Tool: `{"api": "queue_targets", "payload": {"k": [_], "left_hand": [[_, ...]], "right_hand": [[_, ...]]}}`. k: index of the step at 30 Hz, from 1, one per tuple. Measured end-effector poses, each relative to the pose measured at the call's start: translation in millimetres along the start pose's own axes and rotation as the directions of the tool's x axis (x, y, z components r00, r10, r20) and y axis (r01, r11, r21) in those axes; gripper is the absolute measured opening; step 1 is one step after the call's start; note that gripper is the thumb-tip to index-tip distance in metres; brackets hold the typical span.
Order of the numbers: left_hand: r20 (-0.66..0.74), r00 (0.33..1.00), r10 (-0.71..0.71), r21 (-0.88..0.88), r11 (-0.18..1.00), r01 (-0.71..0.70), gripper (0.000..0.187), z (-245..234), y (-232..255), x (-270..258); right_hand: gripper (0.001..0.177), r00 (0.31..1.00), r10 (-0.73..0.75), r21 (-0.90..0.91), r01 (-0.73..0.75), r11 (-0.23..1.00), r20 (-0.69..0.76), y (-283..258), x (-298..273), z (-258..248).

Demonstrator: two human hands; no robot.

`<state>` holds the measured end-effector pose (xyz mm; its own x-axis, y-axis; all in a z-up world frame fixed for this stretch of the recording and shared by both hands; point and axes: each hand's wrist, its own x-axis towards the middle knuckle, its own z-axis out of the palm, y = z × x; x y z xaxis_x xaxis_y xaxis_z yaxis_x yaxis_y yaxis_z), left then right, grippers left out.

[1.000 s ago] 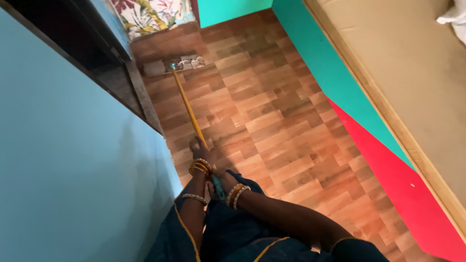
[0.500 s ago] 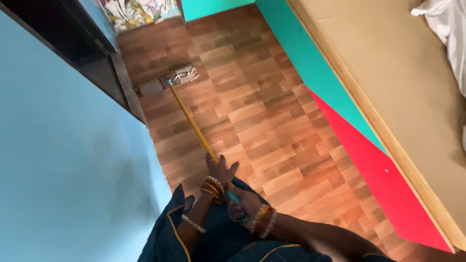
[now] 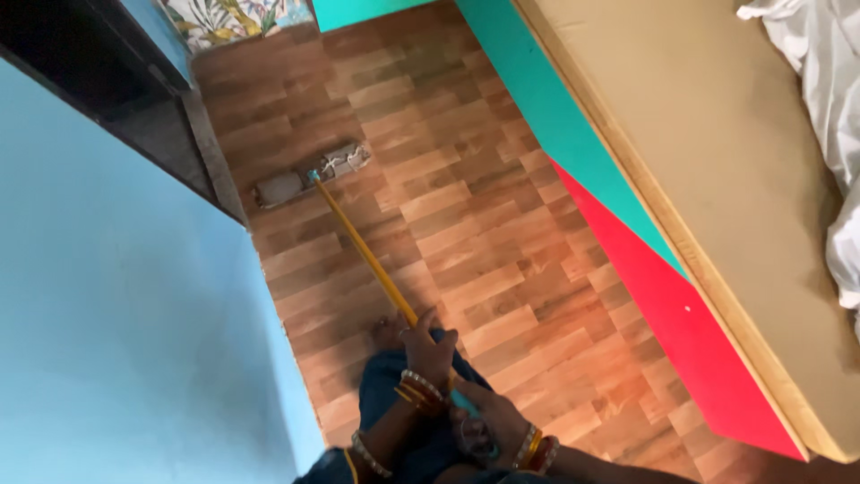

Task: The person mops a wooden floor using a yellow-handled mop. They move the mop back and forth along the base of a bed and a small cabinet, cleaning the area between the furniture and the wall.

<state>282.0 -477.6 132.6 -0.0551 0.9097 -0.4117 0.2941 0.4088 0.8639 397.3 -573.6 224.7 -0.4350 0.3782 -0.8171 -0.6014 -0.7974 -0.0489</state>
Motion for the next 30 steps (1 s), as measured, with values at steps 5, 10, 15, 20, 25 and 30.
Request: {"api": "queue_targets", "payload": {"k": [5,10,15,20,25,30], "left_hand": [[-0.031,0.998,-0.062,0.040,0.997,0.063,0.067,5.4,12.5,32.7],[-0.167,0.980,0.113,0.072,0.992,-0.103,0.075,3.6,14.8,119.7],[-0.176,0.974,0.144,0.027,0.990,-0.142,0.088,-8.5,2.0,240.8],[-0.261,0.911,0.319,0.152,0.946,-0.288,0.086,-13.1,8.0,399.8],[-0.251,0.933,0.256,0.148,0.963,-0.224,0.090,-44.2,32.8,511.0],[-0.092,0.989,0.112,0.389,0.919,-0.068,0.098,-67.1,36.6,516.1]], "right_hand": [[0.030,1.000,0.018,-0.039,-0.018,0.999,0.015,-36.7,15.2,11.4],[0.033,0.996,-0.034,-0.125,0.024,0.992,-0.084,-88.4,54.2,51.0],[0.030,0.966,-0.163,-0.201,0.122,0.972,-0.200,-162.5,108.6,119.7],[0.047,0.951,-0.297,-0.294,0.259,0.920,-0.091,-254.8,182.8,184.4],[0.024,0.952,-0.305,-0.298,0.286,0.911,-0.017,-321.6,261.7,225.3],[0.037,0.975,-0.211,-0.334,0.177,0.926,-0.068,-308.0,292.2,217.9]]}}
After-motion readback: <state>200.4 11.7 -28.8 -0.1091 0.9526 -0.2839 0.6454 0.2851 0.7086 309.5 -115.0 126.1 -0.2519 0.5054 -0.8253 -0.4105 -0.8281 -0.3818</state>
